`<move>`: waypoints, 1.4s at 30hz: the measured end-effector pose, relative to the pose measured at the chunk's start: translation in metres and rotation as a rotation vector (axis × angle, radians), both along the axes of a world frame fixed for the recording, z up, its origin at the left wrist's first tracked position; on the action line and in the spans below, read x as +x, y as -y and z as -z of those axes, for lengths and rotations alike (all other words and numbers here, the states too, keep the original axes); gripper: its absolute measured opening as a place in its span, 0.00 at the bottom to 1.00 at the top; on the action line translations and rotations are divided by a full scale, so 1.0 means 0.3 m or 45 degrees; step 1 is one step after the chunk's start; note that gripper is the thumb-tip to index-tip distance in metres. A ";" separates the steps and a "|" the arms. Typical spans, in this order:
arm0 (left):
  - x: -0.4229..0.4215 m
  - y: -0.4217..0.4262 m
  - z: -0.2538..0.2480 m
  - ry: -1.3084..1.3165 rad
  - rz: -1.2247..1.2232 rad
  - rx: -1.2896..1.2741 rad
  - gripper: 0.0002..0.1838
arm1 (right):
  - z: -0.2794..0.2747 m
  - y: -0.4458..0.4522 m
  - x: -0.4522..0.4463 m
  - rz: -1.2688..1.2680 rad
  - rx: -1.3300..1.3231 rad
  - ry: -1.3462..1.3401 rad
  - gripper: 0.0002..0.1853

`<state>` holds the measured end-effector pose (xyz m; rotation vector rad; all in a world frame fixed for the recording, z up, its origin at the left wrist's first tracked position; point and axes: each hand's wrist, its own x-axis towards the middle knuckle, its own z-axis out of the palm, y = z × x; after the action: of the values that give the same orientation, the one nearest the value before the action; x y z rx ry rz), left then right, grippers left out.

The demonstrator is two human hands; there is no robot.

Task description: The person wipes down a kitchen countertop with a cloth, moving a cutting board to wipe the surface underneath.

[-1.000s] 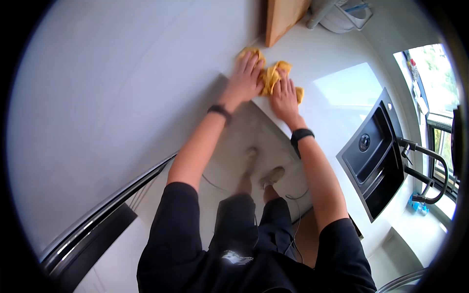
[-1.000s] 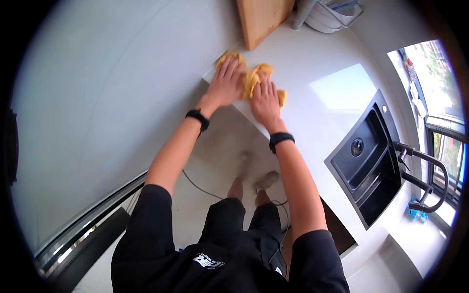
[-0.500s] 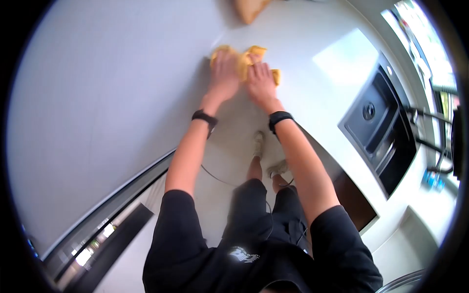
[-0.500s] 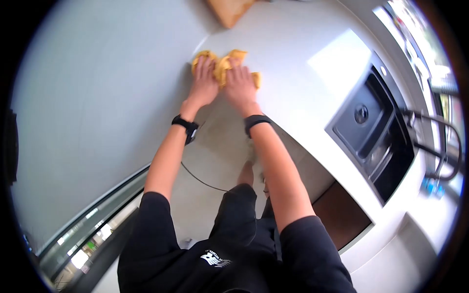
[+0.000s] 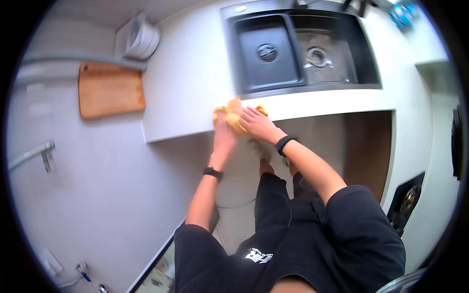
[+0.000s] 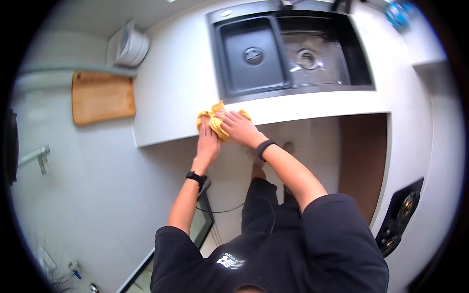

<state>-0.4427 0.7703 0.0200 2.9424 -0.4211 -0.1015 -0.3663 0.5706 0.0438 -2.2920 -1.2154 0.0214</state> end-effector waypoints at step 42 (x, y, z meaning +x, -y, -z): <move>0.628 2.332 0.012 0.149 0.977 -0.180 0.40 | 0.138 2.017 0.185 1.717 -0.666 0.241 0.26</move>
<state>-0.2542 0.0709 0.0165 2.4884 -1.4748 0.0100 -0.3107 -0.0344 0.0022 -3.1429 0.5344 -0.4061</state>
